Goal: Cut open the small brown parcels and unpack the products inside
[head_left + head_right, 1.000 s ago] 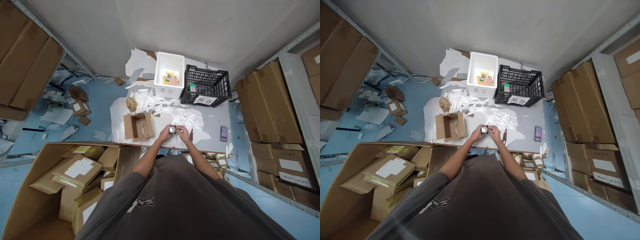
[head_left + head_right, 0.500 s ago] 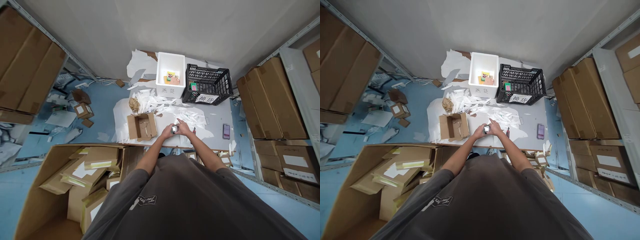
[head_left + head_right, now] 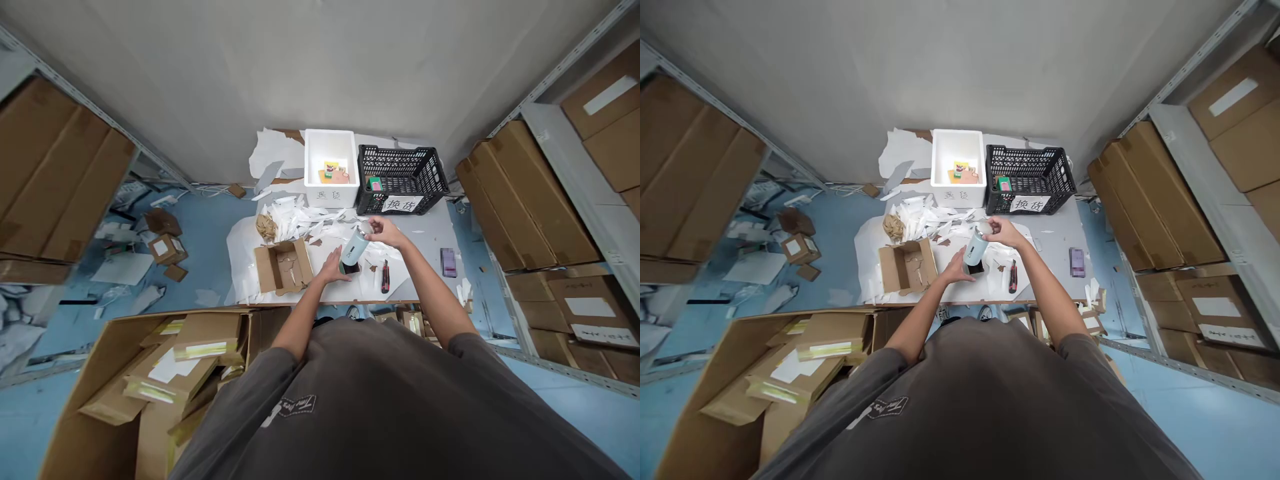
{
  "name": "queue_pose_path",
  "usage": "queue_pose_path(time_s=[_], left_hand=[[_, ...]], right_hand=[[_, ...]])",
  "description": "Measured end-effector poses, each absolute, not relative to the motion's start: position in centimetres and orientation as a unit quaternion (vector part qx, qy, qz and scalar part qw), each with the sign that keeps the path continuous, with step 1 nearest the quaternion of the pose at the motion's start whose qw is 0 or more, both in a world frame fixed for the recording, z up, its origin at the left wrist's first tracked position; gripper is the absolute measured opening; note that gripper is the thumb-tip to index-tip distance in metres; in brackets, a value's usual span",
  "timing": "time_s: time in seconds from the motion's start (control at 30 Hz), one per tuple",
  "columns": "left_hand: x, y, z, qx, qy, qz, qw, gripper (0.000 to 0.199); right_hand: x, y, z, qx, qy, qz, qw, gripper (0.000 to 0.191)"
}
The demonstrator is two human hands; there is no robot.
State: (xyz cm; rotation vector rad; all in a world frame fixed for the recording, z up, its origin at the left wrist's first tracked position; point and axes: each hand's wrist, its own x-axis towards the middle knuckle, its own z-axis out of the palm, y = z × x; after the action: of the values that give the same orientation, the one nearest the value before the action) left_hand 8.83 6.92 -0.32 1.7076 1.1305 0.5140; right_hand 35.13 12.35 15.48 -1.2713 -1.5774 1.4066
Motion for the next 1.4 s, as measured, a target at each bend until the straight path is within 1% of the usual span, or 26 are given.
queue_pose_path(time_s=[0.03,0.07,0.13,0.23,0.3,0.4,0.5,0.57,0.63,0.7,0.77,0.87,0.93,1.0,1.07,1.13,1.23,1.3,1.4], left_hand=[[8.5,7.1,1.1,0.693,0.457,0.246,0.501,0.149],[8.2,7.3,2.7,0.68,0.447,0.278,0.511,0.145],[8.1,7.8,5.9,0.659,0.411,0.337,0.533,0.128],[8.8,8.3,9.9,0.662,0.392,0.364,0.525,0.11],[9.3,8.6,11.4,0.656,0.409,0.376,0.511,0.104],[9.5,8.7,12.5,0.626,0.433,0.405,0.506,0.1],[9.3,8.4,13.2,0.622,0.436,0.414,0.502,0.096],[9.3,8.2,13.8,0.633,0.445,0.422,0.472,0.097],[9.5,8.1,14.5,0.646,0.458,0.426,0.438,0.103],[10.0,8.2,15.1,0.654,0.463,0.42,0.426,0.109],[10.5,8.4,15.5,0.652,0.454,0.414,0.444,0.108],[11.0,8.6,15.8,0.643,0.425,0.42,0.479,0.103],[11.1,8.7,16.1,0.648,0.423,0.426,0.468,0.102],[11.2,8.7,16.3,0.652,0.439,0.427,0.447,0.109],[11.1,8.7,16.5,0.648,0.447,0.422,0.449,0.116],[11.0,8.7,16.7,0.641,0.432,0.414,0.48,0.115],[10.9,8.6,16.5,0.644,0.392,0.403,0.519,0.106],[11.1,8.3,16.3,0.652,0.403,0.403,0.5,0.105],[11.5,7.7,16.0,0.643,0.462,0.419,0.444,0.112]], right_hand=[[35.2,12.7,16.4,-0.48,-0.597,0.539,0.351,0.057],[35.2,12.9,17.2,-0.47,-0.593,0.54,0.369,0.058],[35.0,13.4,18.4,-0.448,-0.582,0.55,0.397,0.061],[34.0,13.8,19.2,-0.421,-0.554,0.574,0.431,0.066],[33.1,13.6,19.1,-0.4,-0.54,0.589,0.447,0.073],[31.7,12.7,18.1,-0.361,-0.534,0.619,0.449,0.09],[30.8,11.7,16.7,-0.354,-0.51,0.636,0.459,0.096],[30.5,11.2,16.1,-0.369,-0.487,0.632,0.476,0.099],[30.4,11.0,15.8,-0.393,-0.466,0.621,0.493,0.1],[30.5,10.8,15.9,-0.412,-0.455,0.605,0.508,0.1],[30.7,10.6,16.2,-0.412,-0.459,0.599,0.51,0.1],[31.0,10.3,16.6,-0.398,-0.471,0.617,0.49,0.102],[31.0,10.2,16.7,-0.406,-0.467,0.613,0.491,0.106],[30.9,10.1,16.7,-0.433,-0.461,0.585,0.508,0.111],[30.8,9.9,16.8,-0.453,-0.462,0.558,0.519,0.115],[30.7,9.6,17.0,-0.452,-0.467,0.563,0.51,0.113],[30.5,9.3,17.3,-0.434,-0.467,0.599,0.484,0.107],[30.1,9.2,17.2,-0.443,-0.464,0.592,0.487,0.107],[29.4,9.0,16.7,-0.49,-0.454,0.548,0.504,0.111]])
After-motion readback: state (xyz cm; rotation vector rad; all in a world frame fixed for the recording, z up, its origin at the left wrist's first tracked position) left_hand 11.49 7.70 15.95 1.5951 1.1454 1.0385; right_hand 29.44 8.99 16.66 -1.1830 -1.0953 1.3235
